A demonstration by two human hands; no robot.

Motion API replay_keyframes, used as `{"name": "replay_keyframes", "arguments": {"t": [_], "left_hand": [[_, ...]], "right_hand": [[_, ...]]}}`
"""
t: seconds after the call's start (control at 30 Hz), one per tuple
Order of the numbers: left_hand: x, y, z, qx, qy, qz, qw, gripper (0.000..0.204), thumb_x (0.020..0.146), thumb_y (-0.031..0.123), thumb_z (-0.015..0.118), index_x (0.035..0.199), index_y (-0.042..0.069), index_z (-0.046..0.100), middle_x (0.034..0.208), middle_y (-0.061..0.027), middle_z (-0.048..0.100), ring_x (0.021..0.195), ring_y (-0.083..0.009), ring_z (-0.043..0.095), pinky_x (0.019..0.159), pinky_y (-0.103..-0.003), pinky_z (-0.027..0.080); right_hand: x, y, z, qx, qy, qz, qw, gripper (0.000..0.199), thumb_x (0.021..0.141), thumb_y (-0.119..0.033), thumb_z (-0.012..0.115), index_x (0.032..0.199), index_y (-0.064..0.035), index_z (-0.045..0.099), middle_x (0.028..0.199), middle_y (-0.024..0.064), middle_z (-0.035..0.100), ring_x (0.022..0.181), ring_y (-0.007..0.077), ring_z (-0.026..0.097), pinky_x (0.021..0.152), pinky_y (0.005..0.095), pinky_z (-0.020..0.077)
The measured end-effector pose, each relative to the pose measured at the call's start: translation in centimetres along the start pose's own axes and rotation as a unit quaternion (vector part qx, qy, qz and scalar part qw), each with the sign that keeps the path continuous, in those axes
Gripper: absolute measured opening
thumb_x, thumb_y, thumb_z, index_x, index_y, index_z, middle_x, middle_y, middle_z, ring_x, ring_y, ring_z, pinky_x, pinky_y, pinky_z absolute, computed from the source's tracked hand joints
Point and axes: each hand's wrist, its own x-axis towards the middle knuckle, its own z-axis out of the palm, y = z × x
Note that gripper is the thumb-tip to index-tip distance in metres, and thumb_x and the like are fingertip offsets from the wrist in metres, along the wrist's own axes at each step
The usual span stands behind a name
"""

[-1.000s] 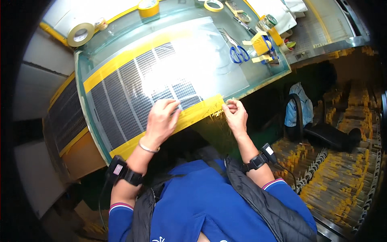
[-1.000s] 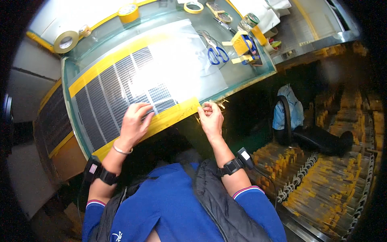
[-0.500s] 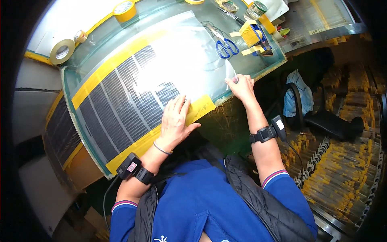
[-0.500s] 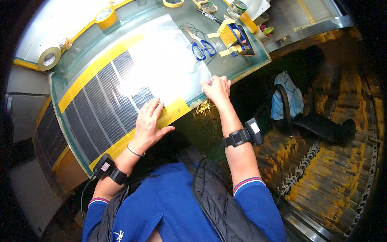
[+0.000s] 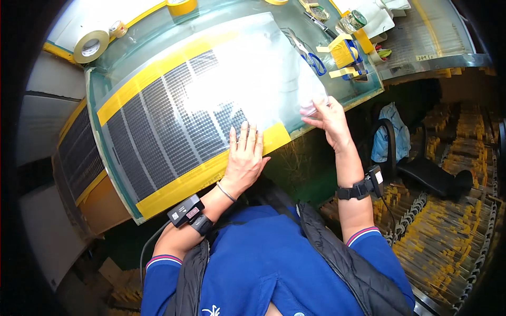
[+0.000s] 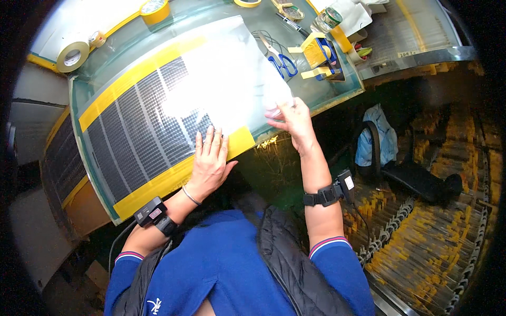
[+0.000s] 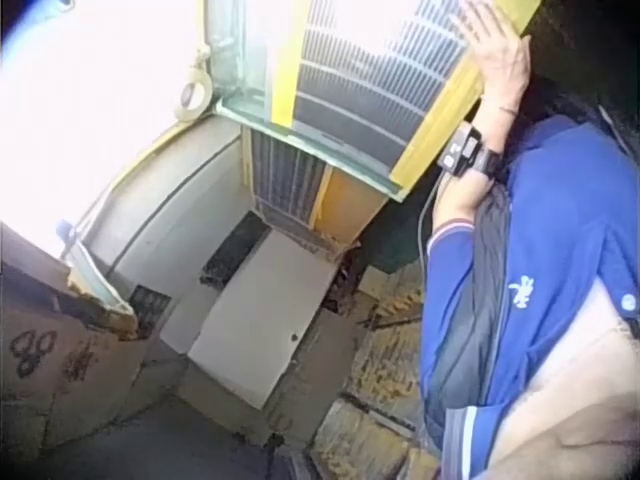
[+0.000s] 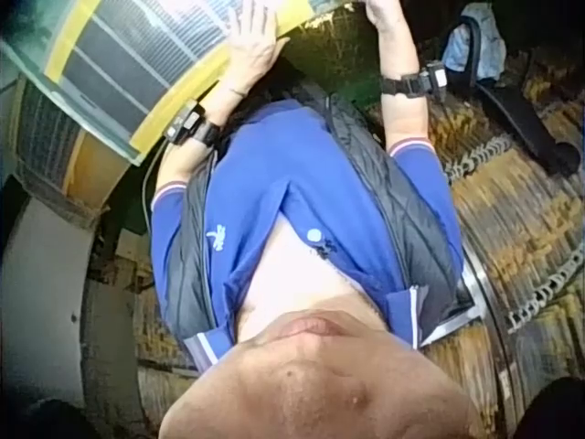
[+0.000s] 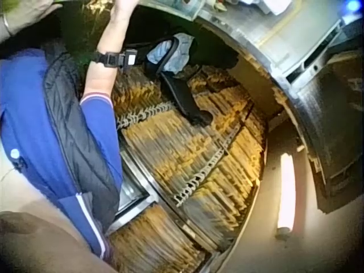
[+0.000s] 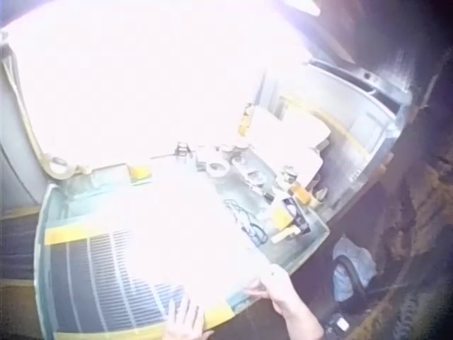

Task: Applying a protective plastic film and adhesive tape to a rectangular patterned component on an assembly table.

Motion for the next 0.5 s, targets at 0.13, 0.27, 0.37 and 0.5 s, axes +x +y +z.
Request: {"name": "replay_keyframes", "arguments": {"t": [0.13, 0.27, 0.37, 0.5], "left_hand": [[-0.6, 0.0, -0.4, -0.001, -0.015, 0.005, 1.0, 0.076, 0.075, 0.035, 0.069, 0.132, -0.006, 0.04, 0.139, -0.0248, 0.035, 0.133, -0.0398, 0.029, 0.109, -0.054, 0.018], [-2.6, -1.5, -2.2, -0.079, -0.029, -0.016, 0.996, 0.088, 0.071, 0.033, 0.073, 0.137, -0.006, 0.03, 0.143, -0.0246, 0.029, 0.135, -0.0378, 0.027, 0.111, -0.05, 0.019], [-7.9, -4.5, -5.9, -0.05, -0.033, -0.083, 0.995, 0.097, 0.067, 0.032, 0.077, 0.139, -0.006, 0.025, 0.145, -0.0246, 0.026, 0.136, -0.0366, 0.024, 0.111, -0.048, 0.019], [-19.5, -9.6, -9.6, 0.05, -0.027, -0.217, 0.974, 0.102, 0.062, 0.028, 0.081, 0.14, -0.005, 0.025, 0.147, -0.0233, 0.024, 0.137, -0.0353, 0.023, 0.112, -0.047, 0.019]], "right_hand": [[-1.2, 1.8, 0.8, -0.007, 0.028, -0.008, 1.0, 0.081, 0.084, -0.011, 0.068, 0.139, -0.0065, 0.008, 0.1, 0.0189, 0.061, 0.084, 0.0211, 0.063, 0.071, 0.0336, 0.055], [-1.2, 2.7, 1.0, -0.082, 0.039, -0.075, 0.993, 0.087, 0.085, -0.008, 0.065, 0.147, -0.0179, 0.004, 0.096, 0.0144, 0.063, 0.077, 0.0159, 0.062, 0.063, 0.0295, 0.056], [1.6, 3.4, -1.8, -0.118, -0.004, -0.012, 0.993, 0.041, 0.087, -0.007, 0.062, 0.126, -0.0034, 0.052, 0.094, 0.0128, 0.065, 0.067, 0.014, 0.063, 0.053, 0.0261, 0.0554], [0.8, -2.1, -1.0, -0.153, -0.045, -0.082, 0.984, 0.026, 0.088, -0.011, 0.061, 0.108, 0.0047, 0.06, 0.079, 0.0124, 0.066, 0.061, 0.0148, 0.064, 0.054, 0.0251, 0.0548]]}}
